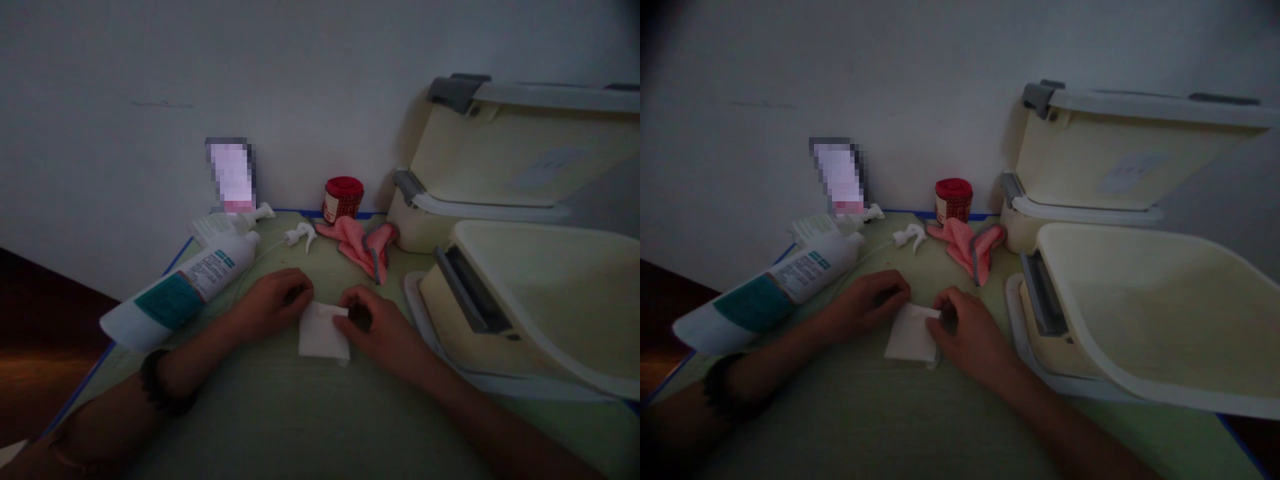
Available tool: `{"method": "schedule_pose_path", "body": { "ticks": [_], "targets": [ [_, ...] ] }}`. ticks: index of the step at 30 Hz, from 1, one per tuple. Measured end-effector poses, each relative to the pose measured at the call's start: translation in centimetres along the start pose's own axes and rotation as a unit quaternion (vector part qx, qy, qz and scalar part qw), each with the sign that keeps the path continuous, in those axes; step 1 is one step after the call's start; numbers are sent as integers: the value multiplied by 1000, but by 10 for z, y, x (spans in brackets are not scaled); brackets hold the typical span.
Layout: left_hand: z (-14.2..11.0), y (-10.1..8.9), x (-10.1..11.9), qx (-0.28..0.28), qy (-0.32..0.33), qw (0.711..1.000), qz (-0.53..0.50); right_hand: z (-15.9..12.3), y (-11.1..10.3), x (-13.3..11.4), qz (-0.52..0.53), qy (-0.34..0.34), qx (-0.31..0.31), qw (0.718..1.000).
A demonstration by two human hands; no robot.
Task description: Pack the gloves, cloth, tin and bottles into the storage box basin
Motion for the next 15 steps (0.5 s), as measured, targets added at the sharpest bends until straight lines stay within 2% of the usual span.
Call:
{"method": "schedule_pose_path", "body": {
  "ticks": [7, 12, 15],
  "targets": [
    [0, -2, -7, -1, -27, 995, -93, 3, -3, 0, 85, 1, 57, 995],
    [-1, -1, -9, 14, -33, 990, -134, 2, -2, 1, 112, -11, 69, 991],
    [0, 0, -8, -2, -38, 985, -171, 1, -1, 2, 131, -13, 77, 988]
  ]
}}
Point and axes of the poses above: each hand's wrist, its own z-axis towards the middle knuckle, its own y-axis out of the palm, x = y × z, the point moved 2 cm from there along z, towards the middle knuckle
